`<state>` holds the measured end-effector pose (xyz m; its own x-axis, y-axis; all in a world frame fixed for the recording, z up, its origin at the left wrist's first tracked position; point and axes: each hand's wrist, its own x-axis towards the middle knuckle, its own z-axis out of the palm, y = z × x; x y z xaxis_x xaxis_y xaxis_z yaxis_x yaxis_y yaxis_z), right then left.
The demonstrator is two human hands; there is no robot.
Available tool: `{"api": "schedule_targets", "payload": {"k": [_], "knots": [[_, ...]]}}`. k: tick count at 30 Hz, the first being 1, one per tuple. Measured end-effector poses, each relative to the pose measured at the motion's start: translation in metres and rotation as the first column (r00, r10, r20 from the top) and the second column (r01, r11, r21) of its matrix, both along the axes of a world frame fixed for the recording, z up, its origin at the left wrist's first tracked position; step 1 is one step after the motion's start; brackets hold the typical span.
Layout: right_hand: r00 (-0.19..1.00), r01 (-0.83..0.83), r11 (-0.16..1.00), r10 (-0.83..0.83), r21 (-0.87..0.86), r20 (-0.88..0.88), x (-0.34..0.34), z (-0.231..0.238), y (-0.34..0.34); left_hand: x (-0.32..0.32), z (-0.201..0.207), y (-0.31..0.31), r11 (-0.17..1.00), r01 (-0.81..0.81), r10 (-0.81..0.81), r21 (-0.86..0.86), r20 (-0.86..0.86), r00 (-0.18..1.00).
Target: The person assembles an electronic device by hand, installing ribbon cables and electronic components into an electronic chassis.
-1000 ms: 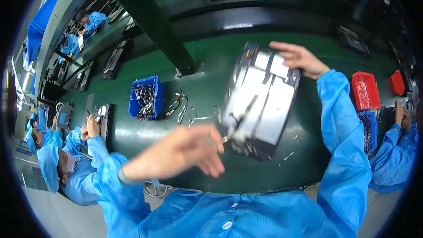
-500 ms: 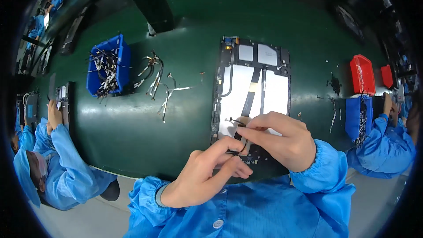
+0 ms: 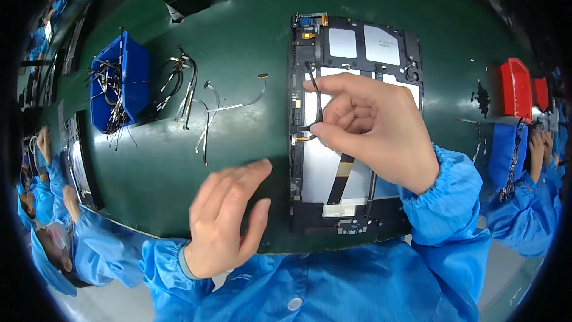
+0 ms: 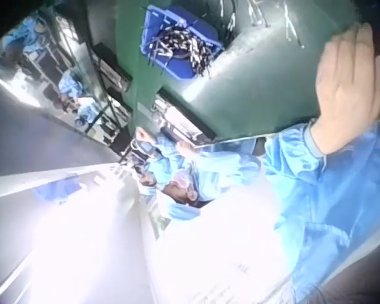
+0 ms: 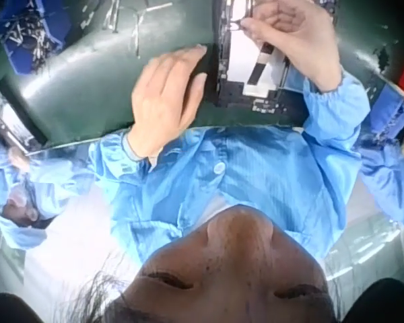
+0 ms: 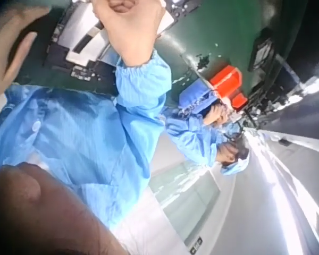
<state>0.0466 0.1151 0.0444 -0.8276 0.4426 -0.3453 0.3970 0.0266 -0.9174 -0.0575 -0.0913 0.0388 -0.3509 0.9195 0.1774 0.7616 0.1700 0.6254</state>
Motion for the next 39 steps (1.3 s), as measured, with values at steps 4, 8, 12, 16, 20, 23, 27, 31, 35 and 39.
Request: {"api": "schedule_targets", "payload": {"k": [4, 8, 12, 16, 20, 23, 27, 31, 35, 39], "knots": [[0.999, 0.005, 0.994, -0.001, 0.105, -0.033, 0.0, -0.003, -0.005, -0.01, -0.005, 0.019, 0.998, 0.057, -0.038, 0.031, -0.432, 0.901], [1.0, -0.007, 0.997, 0.006, 0.082, 0.013, -0.001, -0.001, -0.003, -0.012, -0.013, 0.03, 0.994, 0.107, -0.083, 0.006, -0.586, 0.806], [0.996, -0.054, 0.988, 0.062, 0.143, -0.058, 0.001, -0.008, 0.0, -0.02, -0.014, 0.037, 0.984, 0.176, -0.139, -0.006, -0.641, 0.755], [0.996, -0.025, 0.989, 0.037, 0.148, -0.081, -0.002, -0.01, 0.009, -0.021, -0.015, 0.044, 0.973, 0.231, -0.183, -0.001, -0.617, 0.765], [0.991, 0.001, 0.992, 0.016, 0.128, -0.132, 0.0, -0.015, 0.013, -0.02, -0.008, 0.047, 0.969, 0.245, -0.215, -0.036, -0.616, 0.758], [0.983, -0.017, 0.986, 0.046, 0.163, -0.178, 0.001, -0.019, 0.015, -0.008, -0.009, 0.047, 0.951, 0.305, -0.234, 0.039, -0.552, 0.8], [0.971, -0.046, 0.962, 0.106, 0.267, -0.213, 0.002, -0.026, 0.016, 0.002, -0.021, 0.057, 0.953, 0.298, -0.225, 0.06, -0.52, 0.824], [0.991, 0.069, 0.981, -0.047, 0.179, -0.127, -0.005, -0.014, 0.015, 0.002, -0.024, 0.06, 0.953, 0.301, -0.237, 0.025, -0.555, 0.797], [0.988, 0.083, 0.96, -0.044, 0.266, -0.151, -0.006, -0.022, 0.018, 0.0, -0.028, 0.061, 0.948, 0.314, -0.224, 0.052, -0.592, 0.774], [0.991, 0.068, 0.935, -0.024, 0.348, -0.128, -0.004, -0.023, 0.018, 0.001, -0.032, 0.064, 0.947, 0.31, -0.201, 0.088, -0.594, 0.779]]}}
